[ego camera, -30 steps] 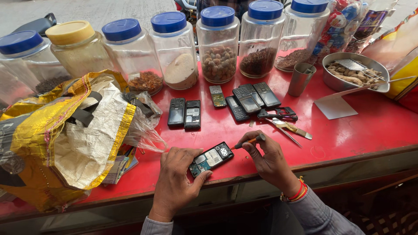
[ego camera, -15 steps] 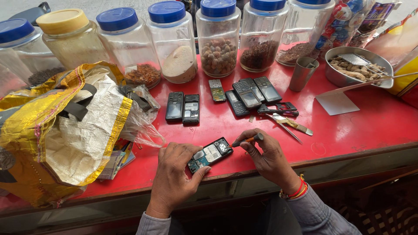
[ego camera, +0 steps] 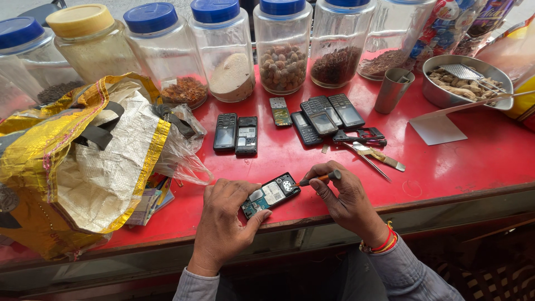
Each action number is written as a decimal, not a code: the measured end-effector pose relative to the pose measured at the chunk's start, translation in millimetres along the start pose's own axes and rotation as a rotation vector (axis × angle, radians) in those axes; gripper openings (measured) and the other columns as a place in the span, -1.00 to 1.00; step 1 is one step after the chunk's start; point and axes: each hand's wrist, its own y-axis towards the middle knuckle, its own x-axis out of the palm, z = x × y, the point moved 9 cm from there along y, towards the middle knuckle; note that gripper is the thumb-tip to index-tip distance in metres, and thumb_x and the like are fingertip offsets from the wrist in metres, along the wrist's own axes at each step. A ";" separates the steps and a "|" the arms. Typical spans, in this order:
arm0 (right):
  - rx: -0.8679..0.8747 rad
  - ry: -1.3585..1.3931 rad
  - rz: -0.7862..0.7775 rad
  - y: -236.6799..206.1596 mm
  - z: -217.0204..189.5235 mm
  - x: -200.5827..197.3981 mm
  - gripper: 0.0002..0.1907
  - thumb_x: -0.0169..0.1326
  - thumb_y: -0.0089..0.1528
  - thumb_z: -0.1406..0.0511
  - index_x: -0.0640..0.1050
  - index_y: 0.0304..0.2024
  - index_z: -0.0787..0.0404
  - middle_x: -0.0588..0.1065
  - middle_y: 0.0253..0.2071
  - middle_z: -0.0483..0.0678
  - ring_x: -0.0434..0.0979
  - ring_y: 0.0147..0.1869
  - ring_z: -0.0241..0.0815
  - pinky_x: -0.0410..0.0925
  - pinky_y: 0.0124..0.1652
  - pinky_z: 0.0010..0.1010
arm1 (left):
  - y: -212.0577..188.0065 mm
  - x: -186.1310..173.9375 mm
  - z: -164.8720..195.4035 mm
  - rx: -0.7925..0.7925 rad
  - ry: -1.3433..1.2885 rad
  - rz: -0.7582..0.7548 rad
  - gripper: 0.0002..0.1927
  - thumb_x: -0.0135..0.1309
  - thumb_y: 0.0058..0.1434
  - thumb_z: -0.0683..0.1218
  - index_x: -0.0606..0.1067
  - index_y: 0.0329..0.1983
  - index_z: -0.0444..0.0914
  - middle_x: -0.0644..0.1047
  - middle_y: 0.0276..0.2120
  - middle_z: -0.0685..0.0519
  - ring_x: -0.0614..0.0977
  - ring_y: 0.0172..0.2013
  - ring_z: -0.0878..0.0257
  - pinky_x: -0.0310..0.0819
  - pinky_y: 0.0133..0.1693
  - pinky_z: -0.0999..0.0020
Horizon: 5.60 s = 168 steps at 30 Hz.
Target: The person repairs feature phones at a red counter. They open a phone's back cover, remove the battery and internal board, use a screwdriver and tweezers on the components, reach into a cardboard box under the counter for parts, reassemble the phone, and handle several other phones laid out on the counter.
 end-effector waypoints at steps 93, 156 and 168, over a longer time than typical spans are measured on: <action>0.317 0.073 0.453 -39.4 53.2 -84.8 -0.85 0.01 0.49 0.27 0.48 -0.08 0.25 0.47 -0.38 -0.18 0.34 -0.38 -0.50 0.23 -0.38 -0.64 | -4.1 4.3 -7.0 -0.009 0.107 0.056 -0.27 0.36 -0.11 0.06 0.41 0.13 -0.28 0.44 -0.23 0.00 0.45 -0.14 0.07 0.22 -0.03 0.08; 0.344 0.002 0.362 -28.1 40.3 -77.2 -0.83 0.08 0.39 0.38 0.58 0.03 0.24 0.54 -0.28 -0.15 0.50 -0.21 -0.43 0.37 -0.23 -0.58 | -8.6 4.5 -15.0 0.007 0.073 0.120 -0.51 0.30 0.13 0.04 0.49 0.06 -0.26 0.56 -0.18 0.05 0.52 -0.11 0.12 0.20 0.02 0.13; 0.346 0.022 0.386 -30.7 45.1 -78.7 -0.88 0.03 0.46 0.33 0.54 -0.02 0.26 0.54 -0.28 -0.12 0.50 -0.22 -0.42 0.37 -0.26 -0.60 | -8.5 1.4 -10.0 0.026 0.060 0.105 -0.40 0.37 0.01 0.06 0.50 0.10 -0.23 0.57 -0.18 0.02 0.54 -0.10 0.10 0.20 0.08 0.11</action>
